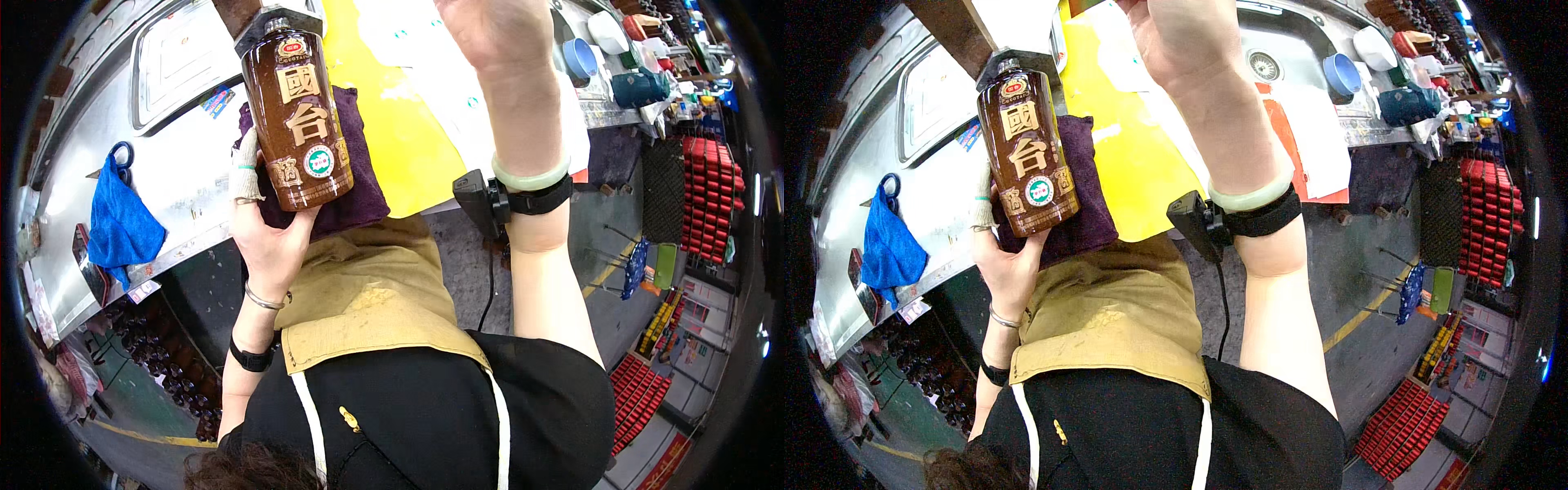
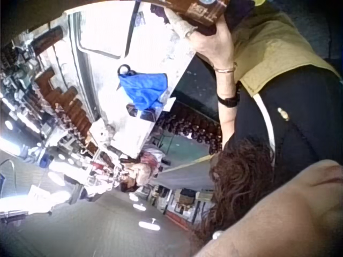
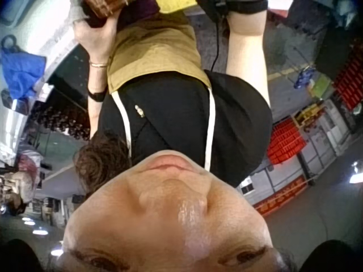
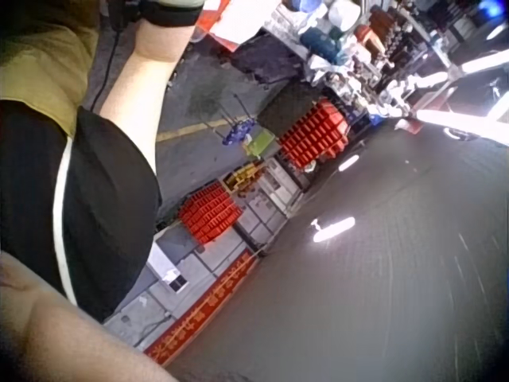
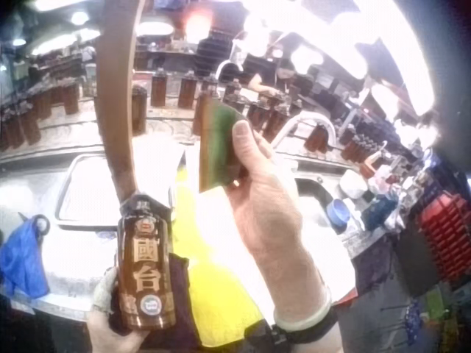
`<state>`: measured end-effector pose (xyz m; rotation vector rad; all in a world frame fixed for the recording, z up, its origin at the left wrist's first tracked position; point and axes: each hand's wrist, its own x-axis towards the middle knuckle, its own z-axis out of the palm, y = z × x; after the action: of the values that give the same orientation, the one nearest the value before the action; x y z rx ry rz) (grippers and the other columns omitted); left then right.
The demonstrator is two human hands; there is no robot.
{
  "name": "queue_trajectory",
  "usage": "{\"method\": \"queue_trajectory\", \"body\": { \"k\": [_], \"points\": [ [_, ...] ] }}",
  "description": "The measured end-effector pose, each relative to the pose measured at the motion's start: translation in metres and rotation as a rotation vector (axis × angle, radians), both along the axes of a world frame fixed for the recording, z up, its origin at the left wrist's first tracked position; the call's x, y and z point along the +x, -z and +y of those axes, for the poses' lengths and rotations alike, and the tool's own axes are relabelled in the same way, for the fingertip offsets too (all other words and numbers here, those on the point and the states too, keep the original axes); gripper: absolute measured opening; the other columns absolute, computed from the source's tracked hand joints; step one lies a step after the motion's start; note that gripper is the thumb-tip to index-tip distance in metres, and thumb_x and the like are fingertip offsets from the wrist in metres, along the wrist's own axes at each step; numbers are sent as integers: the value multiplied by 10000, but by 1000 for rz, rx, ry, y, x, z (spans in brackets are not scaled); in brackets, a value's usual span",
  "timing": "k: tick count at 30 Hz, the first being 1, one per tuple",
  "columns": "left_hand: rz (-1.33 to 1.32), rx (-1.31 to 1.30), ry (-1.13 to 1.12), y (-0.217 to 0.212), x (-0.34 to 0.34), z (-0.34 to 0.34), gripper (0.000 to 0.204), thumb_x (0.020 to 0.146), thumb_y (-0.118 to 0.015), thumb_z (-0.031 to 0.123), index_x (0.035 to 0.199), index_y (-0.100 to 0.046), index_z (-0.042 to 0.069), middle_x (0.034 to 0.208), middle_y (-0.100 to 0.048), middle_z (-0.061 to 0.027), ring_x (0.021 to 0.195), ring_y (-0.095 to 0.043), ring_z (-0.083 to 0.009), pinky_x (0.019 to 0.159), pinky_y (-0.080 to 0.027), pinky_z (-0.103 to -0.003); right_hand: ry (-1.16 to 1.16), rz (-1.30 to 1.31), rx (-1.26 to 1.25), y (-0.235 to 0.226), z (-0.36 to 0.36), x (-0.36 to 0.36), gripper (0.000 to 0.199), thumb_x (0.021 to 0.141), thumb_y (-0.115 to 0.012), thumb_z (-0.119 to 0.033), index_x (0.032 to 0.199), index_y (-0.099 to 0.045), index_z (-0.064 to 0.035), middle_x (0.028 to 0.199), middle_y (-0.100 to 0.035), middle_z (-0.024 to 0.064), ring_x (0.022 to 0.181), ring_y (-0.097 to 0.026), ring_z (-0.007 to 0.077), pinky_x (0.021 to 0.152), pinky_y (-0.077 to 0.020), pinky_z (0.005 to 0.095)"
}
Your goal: Applying labels to glass bottles by hand using a guide and smoothing tool.
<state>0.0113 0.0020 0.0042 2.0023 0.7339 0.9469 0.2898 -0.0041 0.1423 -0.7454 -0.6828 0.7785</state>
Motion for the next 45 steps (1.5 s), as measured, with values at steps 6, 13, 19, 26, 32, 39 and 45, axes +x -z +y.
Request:
{"method": "queue_trajectory", "body": {
  "k": [6, 13, 19, 26, 32, 39, 45],
  "points": [
    [-17, -34, 10, -1, 2, -1, 862, 767, -867, 37, 1519, -455, -43, 1466, -569, -210, 1319, -589, -299, 1112, -460, -391, 166, -284, -129, 0, -1, -18, 247, 1038, -664, -192, 1203, -682, -10, 1070, -737, 89, 928, -681, 152, 819, -578, 279],
    [-39, -54, -3, 1, -1, 1, 874, 745, -855, 13, 1524, -458, -20, 1436, -594, -180, 1278, -609, -277, 1086, -474, -377, 584, -1530, 192, 41, 8, -36, 154, 783, -792, -142, 930, -746, -138, 828, -662, -19, 822, -652, 202, 804, -514, 359],
    [-127, -275, 19, -1, 4, -2, 938, 726, -879, 16, 1544, -422, -19, 1393, -608, -174, 1278, -601, -279, 1089, -485, -378, -37, -1634, 59, 50, -57, -96, 235, 762, -712, -195, 996, -699, -174, 910, -613, -28, 866, -603, 205, 815, -525, 371],
    [-123, -73, -38, -3, 5, -1, 905, 704, -906, 71, 1497, -479, -20, 1427, -577, -187, 1298, -583, -320, 1106, -464, -406, 532, -1735, 30, 43, -4, -40, 187, 790, -795, -33, 966, -757, -81, 968, -737, 41, 859, -656, 261, 786, -502, 368],
    [-21, -26, -65, 6, -2, -1, 885, 720, -852, 46, 1519, -477, -9, 1389, -617, -177, 1227, -569, -335, 1067, -467, -421, 34, -1439, -66, 49, -40, -90, 234, 823, -806, -84, 1051, -764, -108, 898, -712, 21, 819, -642, 207, 749, -503, 353],
    [40, -10, 12, 0, -7, 1, 863, 771, -813, 14, 1533, -417, -63, 1495, -546, -223, 1348, -540, -339, 1150, -416, -416, -32, -1622, 67, 51, -61, -94, 254, 791, -795, -23, 1026, -755, -109, 963, -732, 6, 786, -643, 209, 739, -451, 348],
    [8, -26, -46, -11, 0, -2, 902, 721, -894, 94, 1505, -465, -32, 1461, -561, -215, 1326, -544, -383, 1126, -431, -447, 562, -1557, 3, 57, -16, -47, 203, 778, -793, -46, 966, -736, -96, 910, -715, 43, 795, -616, 264, 735, -465, 370]
  ]
}}
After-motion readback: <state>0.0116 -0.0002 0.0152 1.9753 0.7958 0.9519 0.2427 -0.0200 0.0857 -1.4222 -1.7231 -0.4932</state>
